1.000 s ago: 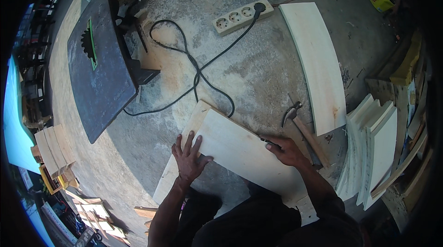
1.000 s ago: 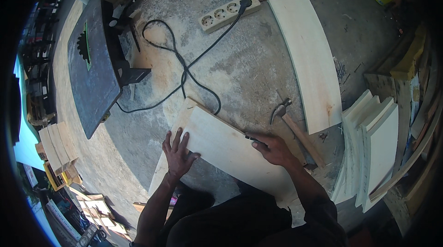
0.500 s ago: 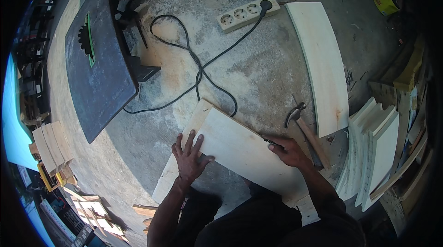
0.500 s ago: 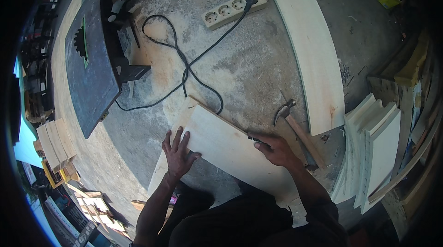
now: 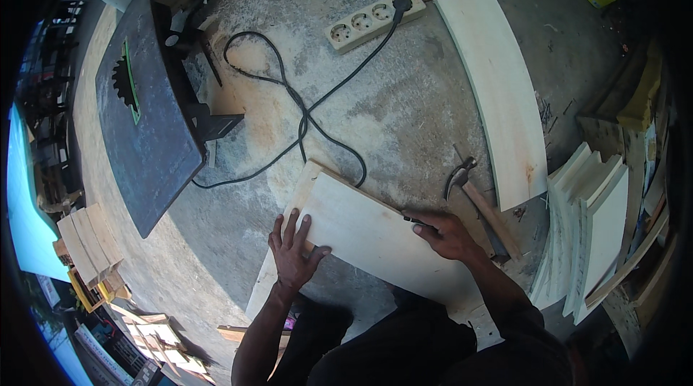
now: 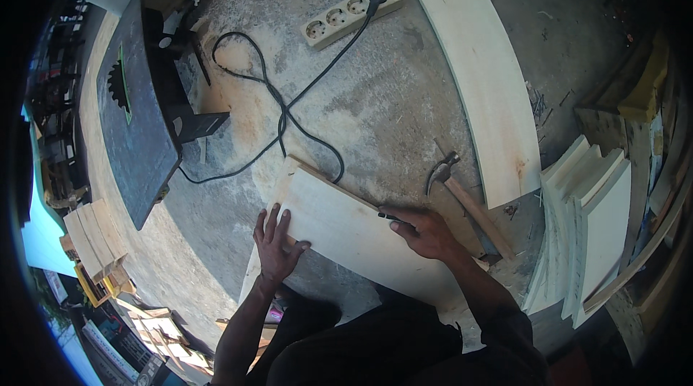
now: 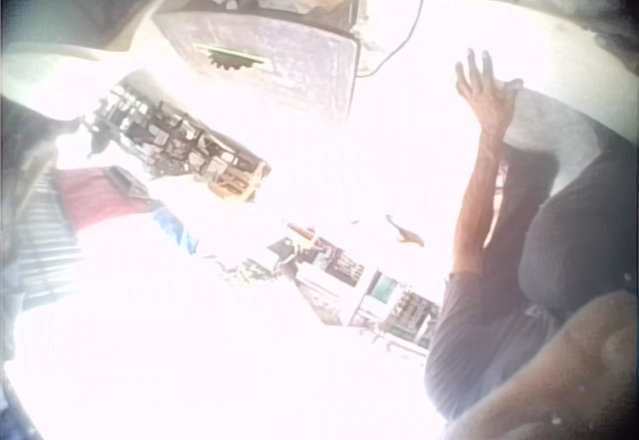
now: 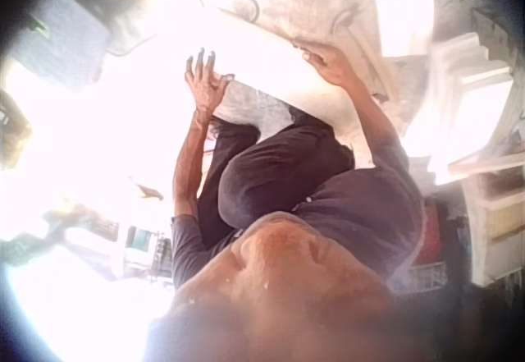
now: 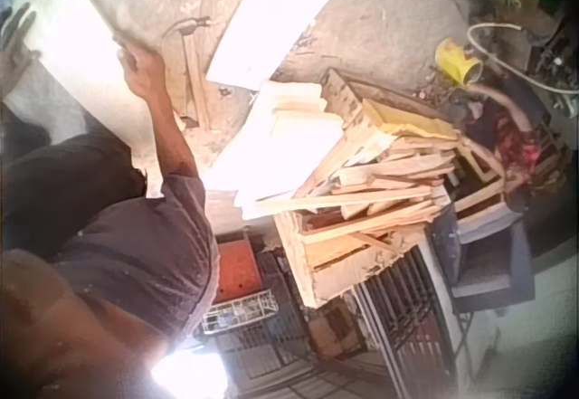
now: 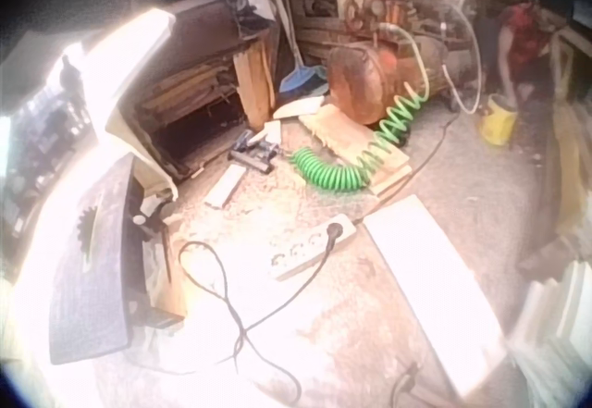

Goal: The person aligns and marks wooden planks, then uses a hammer to drive nails into the wood to join pieces together. The person also uses a table saw to cut a plank and continues assembling the wooden structure.

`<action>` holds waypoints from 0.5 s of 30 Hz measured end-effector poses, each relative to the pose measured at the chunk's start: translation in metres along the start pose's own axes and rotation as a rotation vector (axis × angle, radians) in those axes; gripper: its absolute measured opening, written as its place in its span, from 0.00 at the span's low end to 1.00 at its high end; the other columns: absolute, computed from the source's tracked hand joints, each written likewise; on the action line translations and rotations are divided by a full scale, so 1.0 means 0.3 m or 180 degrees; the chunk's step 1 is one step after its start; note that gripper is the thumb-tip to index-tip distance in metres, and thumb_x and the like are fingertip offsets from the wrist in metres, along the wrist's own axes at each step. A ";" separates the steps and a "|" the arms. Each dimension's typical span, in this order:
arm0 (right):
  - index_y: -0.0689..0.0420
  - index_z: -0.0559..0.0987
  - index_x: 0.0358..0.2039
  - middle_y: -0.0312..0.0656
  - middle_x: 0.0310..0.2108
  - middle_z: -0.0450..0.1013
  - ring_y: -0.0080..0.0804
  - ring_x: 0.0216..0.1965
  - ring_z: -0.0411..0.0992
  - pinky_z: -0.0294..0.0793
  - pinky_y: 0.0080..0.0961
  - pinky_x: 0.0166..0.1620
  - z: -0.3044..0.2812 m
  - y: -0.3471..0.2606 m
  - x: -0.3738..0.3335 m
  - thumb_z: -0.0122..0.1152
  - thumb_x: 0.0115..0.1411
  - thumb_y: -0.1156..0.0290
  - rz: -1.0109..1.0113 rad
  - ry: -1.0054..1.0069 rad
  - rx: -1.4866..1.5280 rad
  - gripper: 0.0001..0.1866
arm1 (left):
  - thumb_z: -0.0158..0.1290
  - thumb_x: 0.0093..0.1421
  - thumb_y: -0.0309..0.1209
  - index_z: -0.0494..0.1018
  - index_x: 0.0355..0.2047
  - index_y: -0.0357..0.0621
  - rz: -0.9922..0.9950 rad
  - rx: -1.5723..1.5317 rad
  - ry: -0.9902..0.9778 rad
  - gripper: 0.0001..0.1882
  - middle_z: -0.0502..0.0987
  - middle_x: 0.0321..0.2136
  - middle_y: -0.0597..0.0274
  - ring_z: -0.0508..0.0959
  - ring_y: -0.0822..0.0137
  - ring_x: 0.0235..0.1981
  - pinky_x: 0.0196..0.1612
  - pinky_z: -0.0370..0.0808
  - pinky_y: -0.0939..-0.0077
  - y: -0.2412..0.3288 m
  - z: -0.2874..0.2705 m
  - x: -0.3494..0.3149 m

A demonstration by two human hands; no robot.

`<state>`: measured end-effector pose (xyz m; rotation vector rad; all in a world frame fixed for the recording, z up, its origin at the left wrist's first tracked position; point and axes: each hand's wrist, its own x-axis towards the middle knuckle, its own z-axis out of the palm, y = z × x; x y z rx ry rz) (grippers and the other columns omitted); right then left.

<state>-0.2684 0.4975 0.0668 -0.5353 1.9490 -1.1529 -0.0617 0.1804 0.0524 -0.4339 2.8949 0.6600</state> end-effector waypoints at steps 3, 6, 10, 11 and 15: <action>0.49 0.81 0.59 0.46 0.50 0.82 0.40 0.48 0.82 0.80 0.34 0.53 0.000 -0.005 0.005 0.64 0.67 0.72 -0.0021 0.0030 0.0049 0.20 | 0.67 0.53 0.59 0.66 0.69 0.53 -0.0070 0.0123 -0.0112 0.48 0.60 0.72 0.52 0.54 0.36 0.72 0.65 0.55 0.33 0.001 -0.003 -0.002; 0.50 0.81 0.59 0.47 0.50 0.82 0.40 0.48 0.82 0.80 0.34 0.53 -0.004 -0.005 0.006 0.64 0.66 0.73 0.0104 -0.0054 0.0126 0.20 | 0.67 0.53 0.59 0.65 0.70 0.52 -0.0054 0.0121 -0.0125 0.48 0.60 0.72 0.51 0.54 0.35 0.72 0.66 0.55 0.33 0.002 -0.005 -0.003; 0.50 0.81 0.60 0.47 0.51 0.82 0.39 0.49 0.82 0.80 0.33 0.53 -0.011 -0.004 0.003 0.64 0.67 0.73 0.0199 -0.0143 0.0132 0.20 | 0.65 0.55 0.60 0.63 0.70 0.51 -0.0033 0.0108 -0.0158 0.48 0.60 0.72 0.48 0.55 0.33 0.71 0.67 0.55 0.33 0.002 -0.009 0.002; 0.50 0.81 0.60 0.47 0.51 0.82 0.38 0.49 0.82 0.80 0.33 0.53 -0.011 -0.004 0.003 0.64 0.67 0.73 0.0187 -0.0130 0.0155 0.20 | 0.64 0.55 0.60 0.64 0.70 0.51 -0.0028 0.0093 -0.0143 0.48 0.60 0.72 0.48 0.55 0.33 0.71 0.67 0.55 0.33 0.002 -0.011 0.003; 0.50 0.81 0.60 0.48 0.52 0.82 0.37 0.49 0.82 0.80 0.33 0.54 -0.013 -0.006 0.004 0.63 0.67 0.72 0.0271 -0.0199 0.0238 0.20 | 0.66 0.53 0.58 0.64 0.70 0.50 -0.0048 0.0097 -0.0170 0.49 0.60 0.72 0.48 0.54 0.34 0.71 0.68 0.55 0.34 0.007 -0.018 0.009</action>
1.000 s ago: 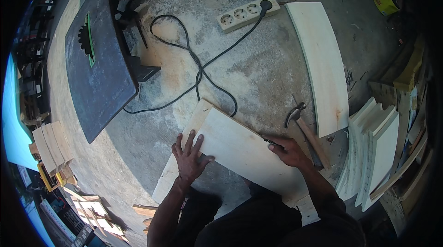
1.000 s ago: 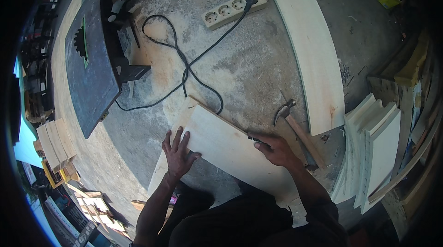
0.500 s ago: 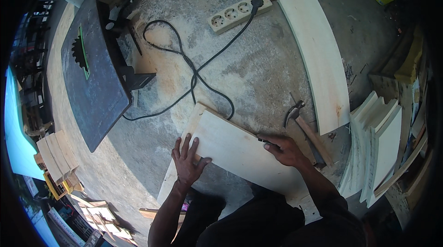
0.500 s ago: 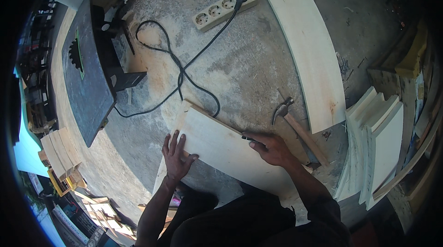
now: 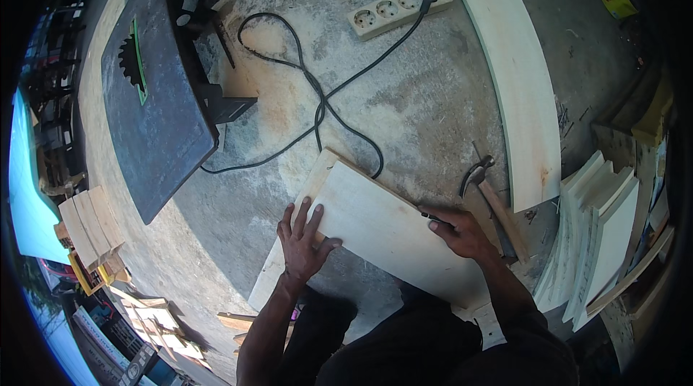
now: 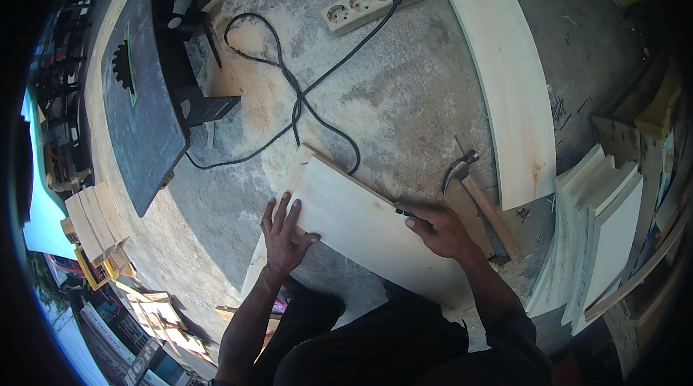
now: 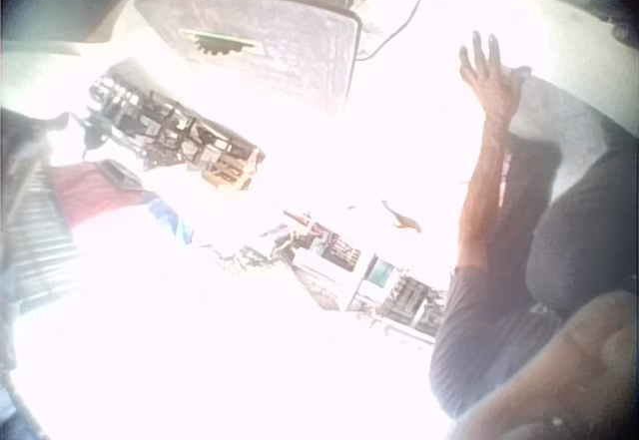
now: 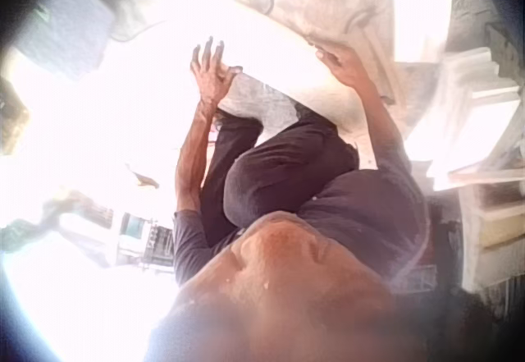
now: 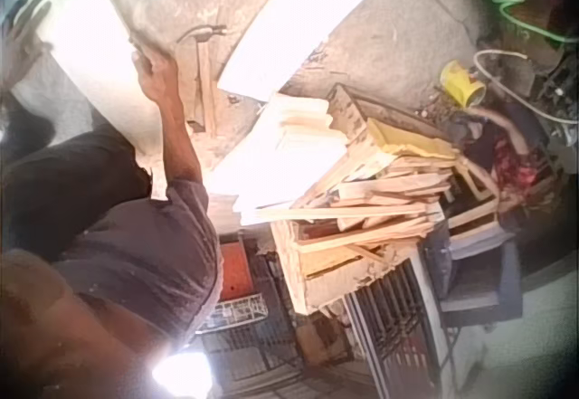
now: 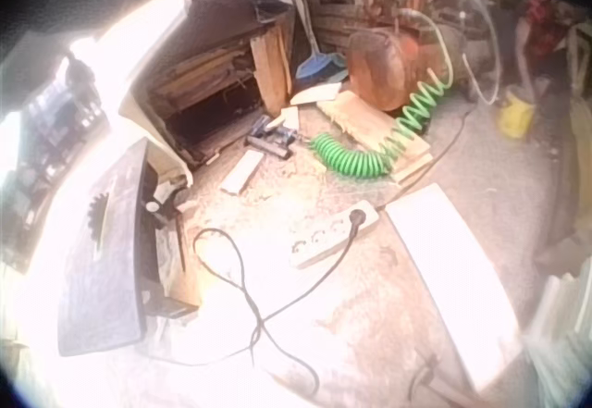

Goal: The person aligns and marks wooden planks, then uses a hammer to drive nails into the wood to join pieces together. The person also uses a table saw to cut a plank and continues assembling the wooden structure.

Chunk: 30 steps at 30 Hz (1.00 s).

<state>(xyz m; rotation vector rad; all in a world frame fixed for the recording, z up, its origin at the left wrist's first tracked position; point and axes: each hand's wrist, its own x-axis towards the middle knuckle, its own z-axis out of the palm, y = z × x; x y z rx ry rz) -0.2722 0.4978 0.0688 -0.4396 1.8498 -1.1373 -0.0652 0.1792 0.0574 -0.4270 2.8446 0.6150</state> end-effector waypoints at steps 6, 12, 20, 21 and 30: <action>0.49 0.80 0.60 0.48 0.52 0.81 0.37 0.49 0.82 0.80 0.32 0.54 -0.008 0.005 0.006 0.62 0.68 0.72 0.0073 -0.0032 -0.0032 0.20 | 0.69 0.52 0.56 0.65 0.69 0.49 -0.0006 -0.0005 -0.0018 0.49 0.61 0.71 0.47 0.55 0.34 0.71 0.68 0.56 0.34 0.008 -0.004 0.003; 0.49 0.81 0.59 0.48 0.48 0.82 0.39 0.48 0.82 0.80 0.32 0.53 0.002 -0.009 0.004 0.64 0.66 0.71 0.0161 0.0088 -0.0015 0.21 | 0.68 0.53 0.57 0.66 0.69 0.50 0.0037 0.0139 0.0001 0.48 0.60 0.71 0.47 0.56 0.34 0.70 0.67 0.55 0.32 0.035 -0.034 0.018; 0.51 0.86 0.46 0.36 0.29 0.69 0.33 0.30 0.70 0.74 0.33 0.35 0.089 -0.204 -0.023 0.74 0.56 0.69 -0.1710 0.1246 -0.1808 0.16 | 0.69 0.50 0.57 0.81 0.55 0.64 -0.0111 0.0713 0.0012 0.32 0.64 0.68 0.53 0.60 0.37 0.68 0.66 0.52 0.23 0.089 -0.139 0.085; 0.51 0.86 0.44 0.36 0.31 0.69 0.33 0.30 0.69 0.72 0.33 0.35 0.120 -0.237 -0.040 0.75 0.55 0.67 -0.1756 0.0799 -0.1663 0.15 | 0.68 0.52 0.54 0.85 0.47 0.63 -0.0087 0.0735 0.0148 0.23 0.68 0.65 0.55 0.63 0.40 0.65 0.66 0.54 0.29 0.087 -0.146 0.099; 0.45 0.85 0.43 0.32 0.23 0.66 0.26 0.24 0.69 0.67 0.27 0.26 0.480 -0.310 0.001 0.74 0.55 0.56 -0.3076 -0.0932 -0.1802 0.16 | 0.61 0.60 0.54 0.88 0.32 0.61 0.0084 0.0698 -0.0639 0.16 0.80 0.40 0.63 0.72 0.61 0.50 0.58 0.64 0.57 0.040 -0.210 0.205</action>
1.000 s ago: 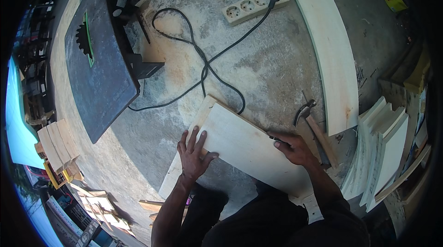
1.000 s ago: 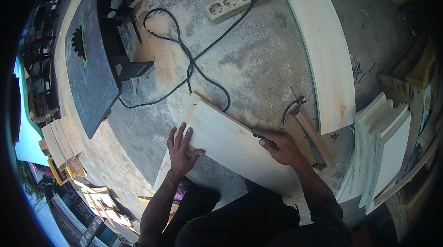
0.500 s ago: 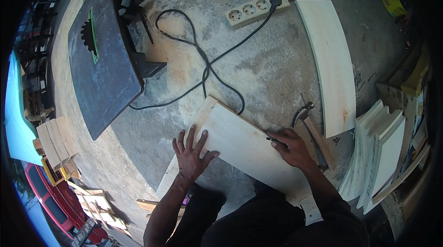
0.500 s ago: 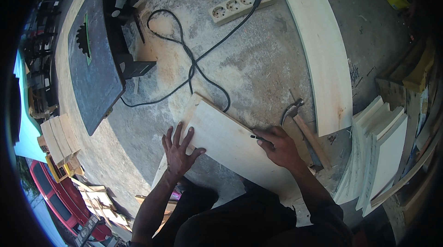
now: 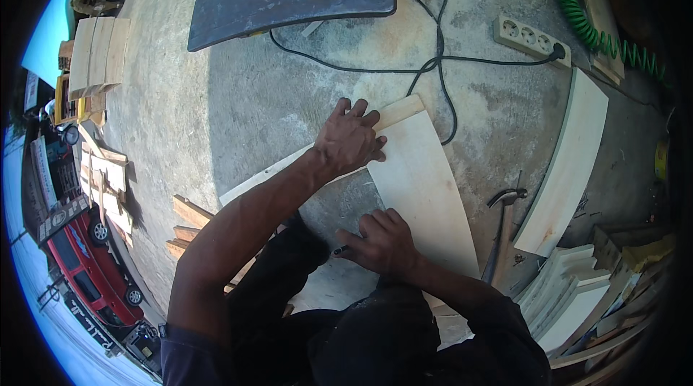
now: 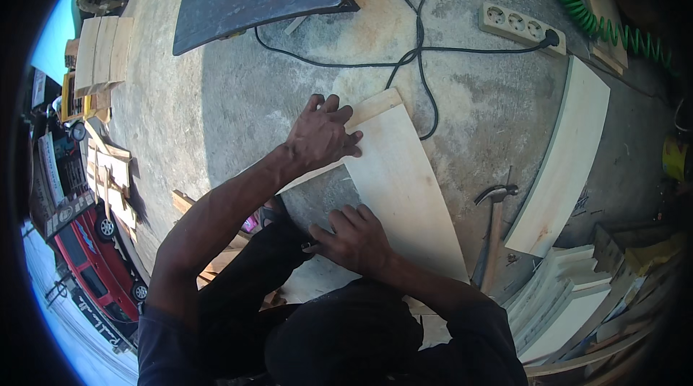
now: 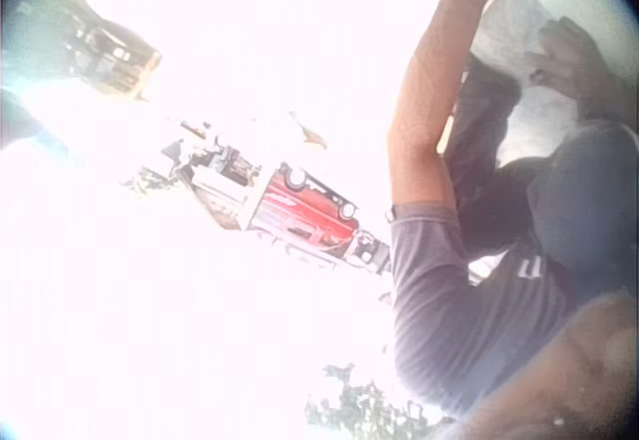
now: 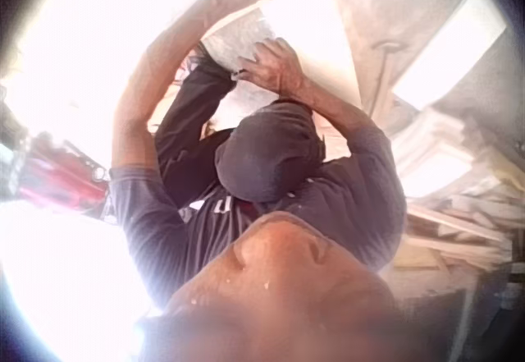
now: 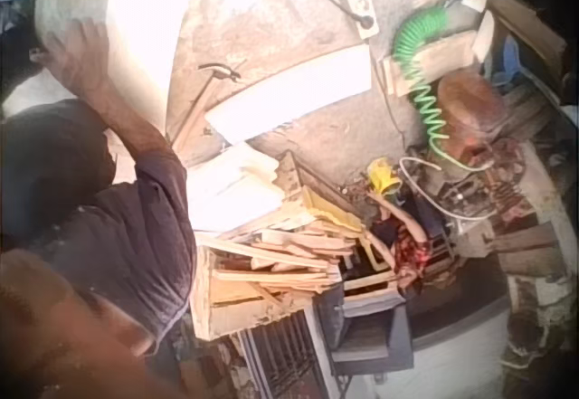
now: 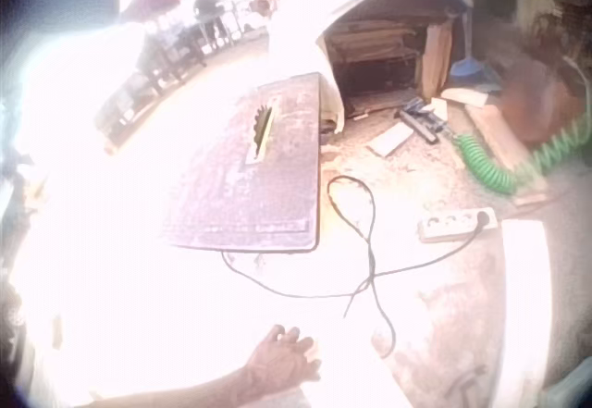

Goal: The person aligns and marks wooden planks, then uses a hammer to drive nails into the wood to join pieces together. The person also uses a table saw to cut a plank and continues assembling the wooden structure.

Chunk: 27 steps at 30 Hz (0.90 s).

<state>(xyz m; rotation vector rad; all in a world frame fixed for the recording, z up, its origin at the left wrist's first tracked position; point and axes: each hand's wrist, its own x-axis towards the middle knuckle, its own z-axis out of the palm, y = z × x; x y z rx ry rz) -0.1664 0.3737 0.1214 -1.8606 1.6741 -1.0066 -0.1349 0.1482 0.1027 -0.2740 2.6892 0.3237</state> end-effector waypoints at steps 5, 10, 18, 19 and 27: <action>0.60 0.79 0.46 0.38 0.30 0.71 0.29 0.31 0.74 0.74 0.27 0.27 0.065 0.017 0.072 0.61 0.68 0.62 -0.0215 -0.0263 -0.0564 0.15 | 0.57 0.63 0.59 0.85 0.25 0.60 0.0214 0.0243 -0.0636 0.21 0.82 0.25 0.69 0.79 0.67 0.37 0.51 0.65 0.64 -0.050 -0.036 0.046; 0.64 0.77 0.47 0.40 0.32 0.70 0.30 0.30 0.74 0.75 0.24 0.25 0.099 0.036 0.119 0.61 0.68 0.61 -0.0017 -0.0423 -0.1261 0.17 | 0.55 0.63 0.62 0.84 0.26 0.59 0.0178 0.0071 -0.0725 0.24 0.84 0.23 0.70 0.80 0.68 0.29 0.49 0.64 0.66 -0.070 -0.053 0.025; 0.62 0.75 0.40 0.43 0.31 0.70 0.34 0.26 0.76 0.75 0.29 0.20 0.128 0.022 0.156 0.61 0.69 0.62 0.0307 -0.0654 -0.1194 0.14 | 0.54 0.64 0.63 0.84 0.27 0.57 0.0181 -0.0030 -0.0712 0.26 0.85 0.26 0.71 0.81 0.69 0.31 0.52 0.64 0.65 -0.076 -0.045 0.012; 0.62 0.75 0.38 0.43 0.30 0.70 0.35 0.25 0.77 0.75 0.30 0.20 0.122 0.010 0.170 0.61 0.69 0.62 0.0365 -0.0675 -0.1133 0.13 | 0.55 0.63 0.63 0.84 0.27 0.57 0.0166 -0.0045 -0.0670 0.25 0.85 0.25 0.70 0.81 0.68 0.30 0.51 0.64 0.65 -0.076 -0.042 0.011; 0.65 0.77 0.31 0.50 0.28 0.76 0.46 0.26 0.78 0.77 0.38 0.29 -0.145 -0.111 0.110 0.58 0.70 0.68 0.1281 -0.1129 -0.0066 0.14 | 0.57 0.61 0.62 0.84 0.27 0.57 0.0119 -0.0104 -0.0512 0.24 0.86 0.27 0.66 0.83 0.66 0.32 0.52 0.65 0.65 -0.083 -0.022 0.004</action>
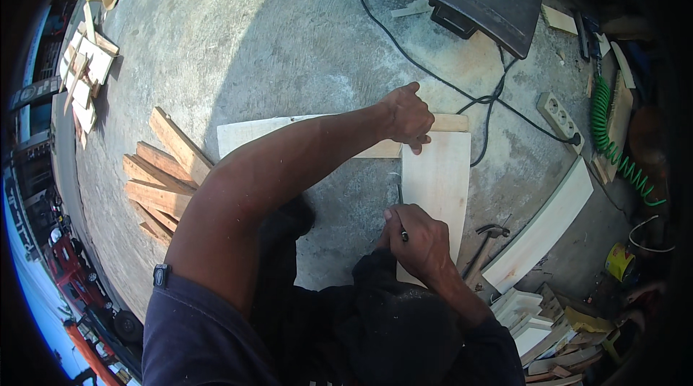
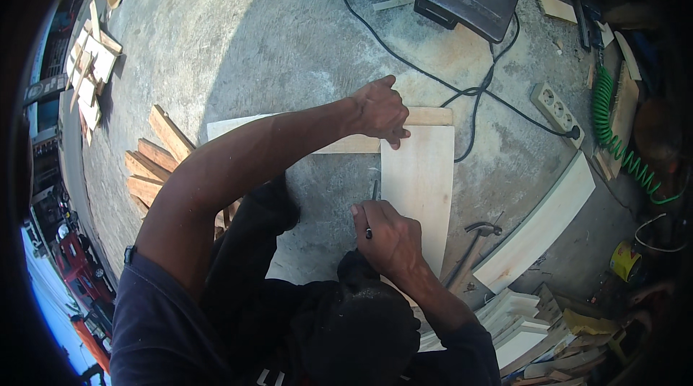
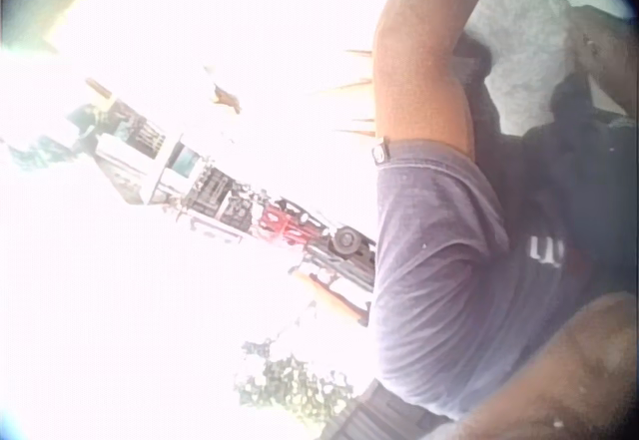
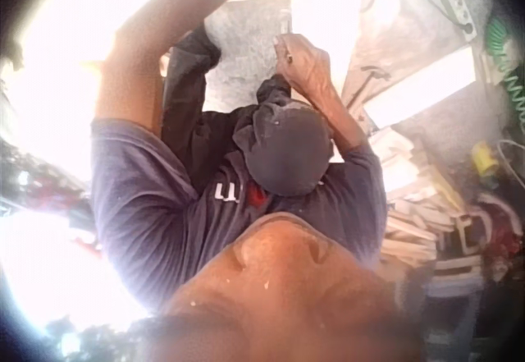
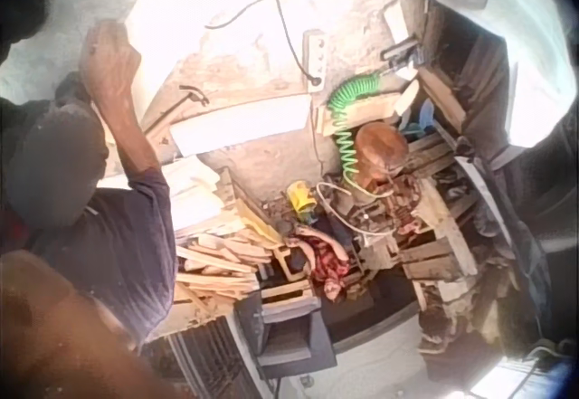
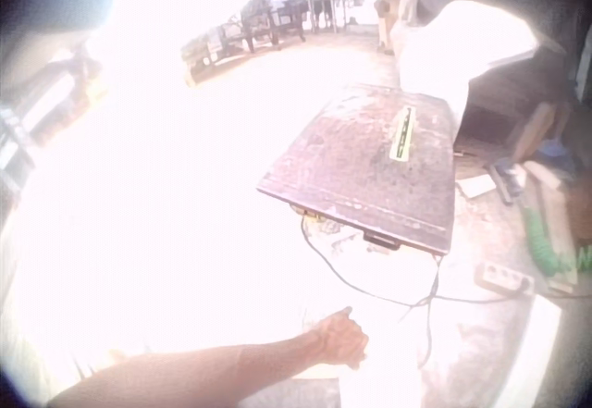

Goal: The person aligns and marks wooden planks, then uses a hammer to drive nails into the wood to join pieces together. The person also uses a table saw to cut a plank and continues assembling the wooden structure.

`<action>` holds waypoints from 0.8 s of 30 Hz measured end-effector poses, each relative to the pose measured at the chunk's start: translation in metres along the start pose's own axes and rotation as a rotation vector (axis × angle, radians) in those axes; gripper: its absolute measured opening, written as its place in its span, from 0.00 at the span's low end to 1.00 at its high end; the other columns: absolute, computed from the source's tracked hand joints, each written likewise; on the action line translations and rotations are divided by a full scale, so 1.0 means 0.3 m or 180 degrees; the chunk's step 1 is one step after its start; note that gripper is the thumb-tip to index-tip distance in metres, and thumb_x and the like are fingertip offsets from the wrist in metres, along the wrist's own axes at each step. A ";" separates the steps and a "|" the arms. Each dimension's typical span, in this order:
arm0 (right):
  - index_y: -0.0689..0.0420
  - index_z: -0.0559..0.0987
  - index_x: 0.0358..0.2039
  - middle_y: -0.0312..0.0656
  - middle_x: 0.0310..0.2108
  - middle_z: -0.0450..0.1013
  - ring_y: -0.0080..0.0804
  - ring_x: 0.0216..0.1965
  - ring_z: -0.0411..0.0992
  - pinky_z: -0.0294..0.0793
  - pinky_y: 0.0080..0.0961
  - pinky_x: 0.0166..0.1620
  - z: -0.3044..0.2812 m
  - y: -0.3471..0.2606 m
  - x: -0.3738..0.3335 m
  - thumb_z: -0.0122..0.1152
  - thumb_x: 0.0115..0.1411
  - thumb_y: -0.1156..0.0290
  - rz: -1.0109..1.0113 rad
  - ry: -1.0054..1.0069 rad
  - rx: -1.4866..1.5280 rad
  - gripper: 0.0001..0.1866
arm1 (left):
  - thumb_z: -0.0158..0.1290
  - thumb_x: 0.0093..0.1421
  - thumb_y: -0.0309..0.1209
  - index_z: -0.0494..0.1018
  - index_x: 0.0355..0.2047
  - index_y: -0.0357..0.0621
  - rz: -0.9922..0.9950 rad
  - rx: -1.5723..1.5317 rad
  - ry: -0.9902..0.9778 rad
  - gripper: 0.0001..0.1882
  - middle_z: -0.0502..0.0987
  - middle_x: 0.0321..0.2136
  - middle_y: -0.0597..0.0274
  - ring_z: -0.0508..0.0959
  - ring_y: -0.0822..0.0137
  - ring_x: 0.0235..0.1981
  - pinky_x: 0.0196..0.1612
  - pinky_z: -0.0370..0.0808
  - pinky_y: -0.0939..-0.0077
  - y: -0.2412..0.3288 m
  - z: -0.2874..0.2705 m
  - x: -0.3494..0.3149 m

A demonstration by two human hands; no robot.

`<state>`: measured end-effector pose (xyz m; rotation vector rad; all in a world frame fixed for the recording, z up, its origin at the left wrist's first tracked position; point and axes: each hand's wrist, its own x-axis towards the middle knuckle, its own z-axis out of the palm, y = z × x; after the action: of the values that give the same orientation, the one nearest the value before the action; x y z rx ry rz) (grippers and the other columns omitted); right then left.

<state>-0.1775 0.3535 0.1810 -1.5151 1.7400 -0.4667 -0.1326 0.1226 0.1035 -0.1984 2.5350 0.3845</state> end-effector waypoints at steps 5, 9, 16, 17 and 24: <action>0.66 0.78 0.49 0.52 0.37 0.77 0.50 0.35 0.79 0.80 0.40 0.40 -0.002 0.204 -0.166 0.60 0.69 0.73 0.0126 0.1562 -0.0115 0.13 | 0.57 0.61 0.61 0.86 0.32 0.60 -0.0155 -0.0163 0.0136 0.22 0.84 0.29 0.64 0.81 0.65 0.38 0.54 0.66 0.64 0.003 0.043 -0.009; 0.64 0.72 0.57 0.58 0.44 0.75 0.56 0.47 0.76 0.74 0.47 0.53 0.113 0.379 -0.223 0.60 0.69 0.70 0.0991 0.1916 -0.0728 0.20 | 0.57 0.63 0.59 0.87 0.41 0.65 -0.0160 -0.0303 0.0475 0.19 0.81 0.33 0.64 0.77 0.64 0.46 0.56 0.66 0.63 0.013 0.090 -0.034; 0.66 0.71 0.59 0.63 0.54 0.76 0.61 0.54 0.75 0.72 0.48 0.58 0.174 0.476 -0.260 0.59 0.70 0.60 0.2121 0.1410 0.0581 0.25 | 0.58 0.64 0.55 0.85 0.49 0.70 -0.0193 -0.0515 0.0606 0.17 0.77 0.41 0.63 0.73 0.61 0.52 0.58 0.66 0.60 0.023 0.113 -0.059; 0.66 0.71 0.59 0.63 0.54 0.76 0.61 0.55 0.75 0.72 0.47 0.58 0.172 0.477 -0.257 0.59 0.70 0.59 0.2066 0.1438 0.0641 0.26 | 0.57 0.65 0.55 0.86 0.49 0.71 -0.0204 -0.0553 0.0592 0.17 0.77 0.42 0.62 0.73 0.61 0.53 0.58 0.66 0.60 0.023 0.109 -0.056; 0.66 0.77 0.53 0.57 0.46 0.81 0.49 0.47 0.80 0.76 0.40 0.53 0.123 0.407 -0.267 0.66 0.66 0.64 0.1942 0.1770 0.0829 0.21 | 0.61 0.65 0.50 0.87 0.45 0.67 -0.0435 -0.1495 0.0787 0.13 0.76 0.43 0.56 0.73 0.58 0.53 0.58 0.69 0.58 0.014 0.091 -0.111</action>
<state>-0.2320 0.4649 0.0958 -0.6392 2.3319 -0.7963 -0.0919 0.1370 0.1009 -0.6268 2.6084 0.9478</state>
